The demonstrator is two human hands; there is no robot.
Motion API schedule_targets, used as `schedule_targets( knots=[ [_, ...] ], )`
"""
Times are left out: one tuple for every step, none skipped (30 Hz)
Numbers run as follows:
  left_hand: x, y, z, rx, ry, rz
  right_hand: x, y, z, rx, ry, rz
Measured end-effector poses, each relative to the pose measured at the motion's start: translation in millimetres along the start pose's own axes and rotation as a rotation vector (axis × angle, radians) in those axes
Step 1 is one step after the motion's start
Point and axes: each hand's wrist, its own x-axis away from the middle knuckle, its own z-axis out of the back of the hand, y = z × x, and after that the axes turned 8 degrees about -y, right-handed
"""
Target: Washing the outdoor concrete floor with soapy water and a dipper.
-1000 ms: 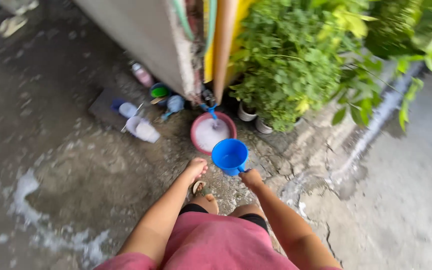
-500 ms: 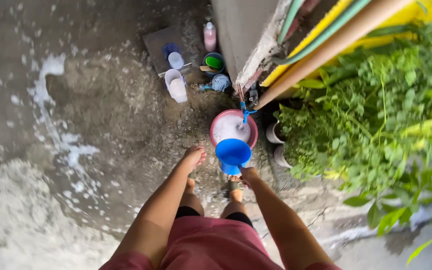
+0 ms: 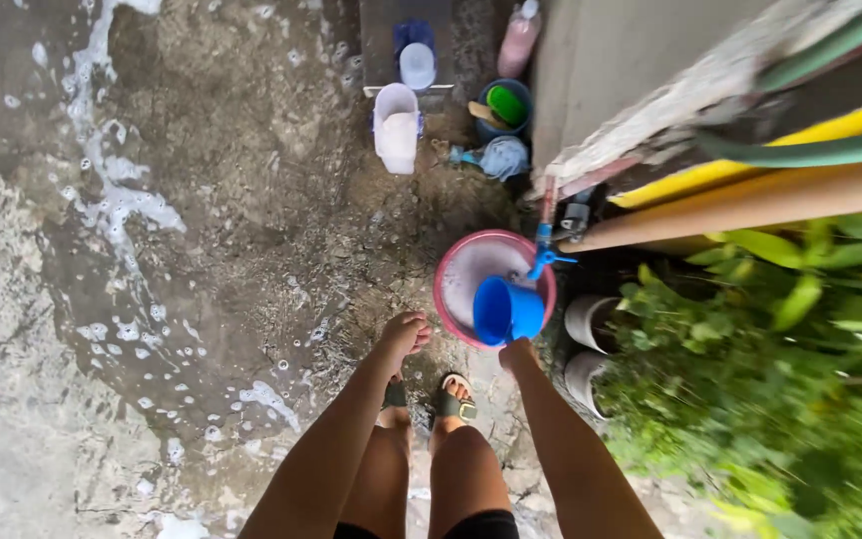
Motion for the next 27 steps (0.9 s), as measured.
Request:
schedule_targets(
  knots=[
    [-29, -18, 14, -0.013, 0.01, -0.009, -13, -12, 0, 0.075, 0.056, 0.021],
    [-58, -34, 26, -0.025, 0.018, -0.018, -27, -33, -9, 0.151, 0.114, 0.042],
    [-87, -53, 38, -0.017, 0.024, -0.018, -39, -50, -8, 0.227, 0.171, 0.064],
    [-115, -69, 53, 0.066, -0.06, -0.079, -48, -58, -15, 0.297, 0.227, 0.091],
    [-140, -85, 68, 0.149, -0.144, -0.142, -57, -59, -21, 0.367, 0.283, 0.118],
    [-132, -74, 69, 0.151, -0.134, -0.146, -69, -66, -28, 0.37, 0.278, 0.127],
    [-122, -62, 69, 0.063, -0.037, -0.098, -79, -73, -35, 0.396, 0.288, 0.091],
    [-111, -48, 69, -0.025, 0.06, -0.052, -88, -82, -41, 0.421, 0.301, 0.056],
    [-116, -49, 77, -0.023, 0.07, -0.057, -93, -94, -45, 0.423, 0.299, 0.068],
    [-121, -48, 80, -0.065, 0.088, -0.043, -95, -102, -46, 0.345, 0.241, 0.022],
    [-124, -47, 83, -0.108, 0.106, -0.028, -96, -111, -46, 0.268, 0.182, -0.024],
    [-131, -54, 89, -0.107, 0.111, -0.032, -102, -113, -49, 0.268, 0.182, -0.018],
    [-137, -59, 95, -0.065, 0.089, -0.056, -107, -115, -51, 0.216, 0.141, -0.046],
    [-141, -63, 100, -0.024, 0.066, -0.08, -109, -118, -51, 0.163, 0.099, -0.076],
    [-136, -64, 102, -0.025, 0.07, -0.084, -125, -101, -53, 0.162, 0.098, -0.071],
    [-131, -63, 100, -0.046, 0.091, -0.068, -139, -83, -51, 0.166, 0.134, 0.017],
    [-124, -62, 98, -0.066, 0.113, -0.053, -151, -65, -48, 0.17, 0.17, 0.105],
    [-126, -68, 99, -0.065, 0.111, -0.055, -139, -53, -44, 0.171, 0.173, 0.105],
    [-127, -73, 101, -0.035, 0.059, -0.122, -126, -42, -39, 0.151, 0.193, 0.132],
    [-126, -76, 102, -0.005, 0.009, -0.193, -111, -33, -32, 0.131, 0.214, 0.163],
    [-104, -60, 94, -0.003, 0.007, -0.199, -97, -20, -31, 0.132, 0.22, 0.166],
    [-83, -44, 84, -0.003, 0.064, -0.116, -84, -6, -29, 0.111, 0.21, 0.199],
    [-60, -27, 73, -0.001, 0.123, -0.033, -70, 8, -27, 0.09, 0.2, 0.233],
    [-46, -24, 71, 0.0, 0.124, -0.039, -39, 7, -23, 0.091, 0.203, 0.237],
    [-31, -21, 68, 0.037, 0.12, -0.037, -6, 8, -18, 0.077, 0.178, 0.273],
    [-15, -16, 64, 0.074, 0.115, -0.037, 27, 8, -12, 0.064, 0.154, 0.309],
    [-5, -22, 66, 0.076, 0.116, -0.043, 40, 15, -14, 0.066, 0.157, 0.314]
  ],
)
